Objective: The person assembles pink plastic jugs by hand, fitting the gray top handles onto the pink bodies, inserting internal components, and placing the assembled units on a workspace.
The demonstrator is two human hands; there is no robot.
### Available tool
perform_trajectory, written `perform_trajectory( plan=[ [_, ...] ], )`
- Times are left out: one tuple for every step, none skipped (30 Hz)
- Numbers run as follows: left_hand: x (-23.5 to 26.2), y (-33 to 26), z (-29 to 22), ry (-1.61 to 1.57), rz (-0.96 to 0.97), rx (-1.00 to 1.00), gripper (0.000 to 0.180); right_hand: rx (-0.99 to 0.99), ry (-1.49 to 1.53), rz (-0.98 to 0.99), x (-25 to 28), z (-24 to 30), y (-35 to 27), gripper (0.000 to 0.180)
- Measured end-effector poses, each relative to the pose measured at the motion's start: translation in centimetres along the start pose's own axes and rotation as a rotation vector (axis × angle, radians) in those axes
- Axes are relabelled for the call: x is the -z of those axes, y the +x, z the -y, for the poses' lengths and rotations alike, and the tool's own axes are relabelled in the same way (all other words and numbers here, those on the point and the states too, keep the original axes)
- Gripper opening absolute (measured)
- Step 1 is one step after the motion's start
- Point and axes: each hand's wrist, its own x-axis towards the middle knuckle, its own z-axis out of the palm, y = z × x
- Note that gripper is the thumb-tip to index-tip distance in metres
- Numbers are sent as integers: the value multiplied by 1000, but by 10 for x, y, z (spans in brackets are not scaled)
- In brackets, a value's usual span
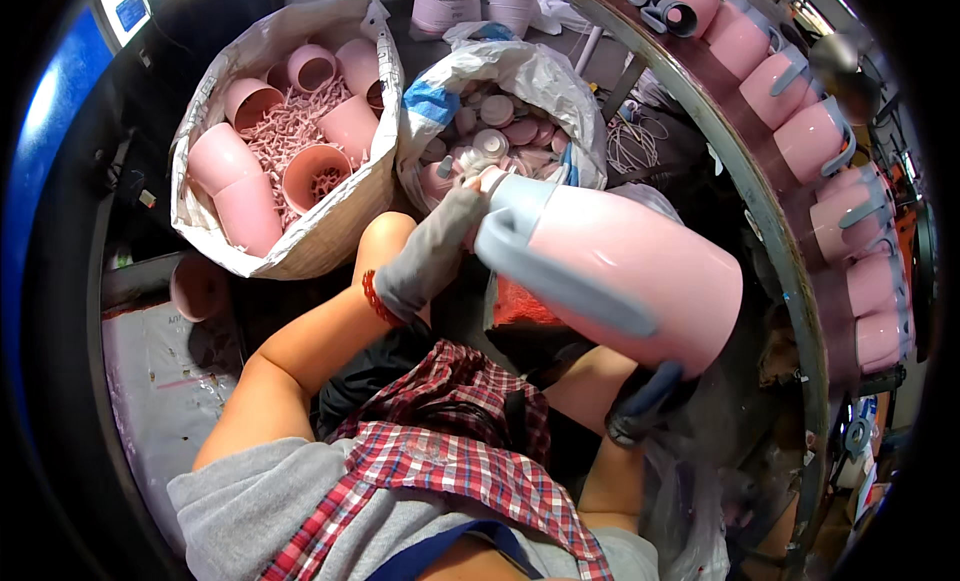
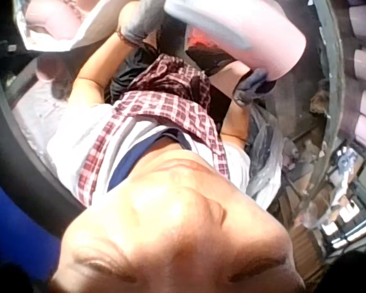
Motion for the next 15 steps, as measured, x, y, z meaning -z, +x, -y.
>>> perform_trajectory(
  plan=[
    [0, 3, -10, -58, -33, 32, 50, -48, 36, 29, -2, -4, -3, 32],
    [1, 6, -20, -117, -71, 62, 57, -150, 38, 61, -9, -2, -2, 40],
    [5, 6, -30, -162, -117, 96, 66, -309, 301, 106, -15, 0, 5, 39],
    [11, 11, -40, -89, -92, -29, 72, -506, 642, 146, -18, 1, 13, 38],
    [20, 16, -55, 38, -24, -127, 74, -681, 906, 189, -21, 1, 20, 38],
    [29, 18, -66, 157, 52, -229, 77, -777, 1097, 267, -26, 1, 28, 37],
    [31, 24, -69, 254, 73, -456, 80, -850, 1261, 364, -29, 0, 36, 37],
    [31, 25, -85, 217, 74, -498, 76, -890, 1367, 490, -35, -4, 43, 37],
    [29, 28, -95, 224, 120, -597, 72, -905, 1422, 626, -41, -10, 45, 37],
    [21, 24, -107, 160, 157, -603, 67, -905, 1462, 775, -48, -16, 48, 37],
    [12, 18, -119, 94, 197, -605, 61, -894, 1474, 924, -55, -19, 49, 37],
    [6, 12, -131, 43, 236, -598, 56, -843, 1461, 1095, -65, -19, 50, 38],
    [8, 11, -146, 108, 388, -838, 42, -746, 1417, 1261, -74, -20, 51, 38],
    [9, 10, -162, 132, 556, -1074, 30, -605, 1367, 1411, -81, -19, 53, 39],
    [7, 4, -167, 101, 600, -1110, 29, -201, 1299, 1507, -89, -7, 56, 38]
  ],
)
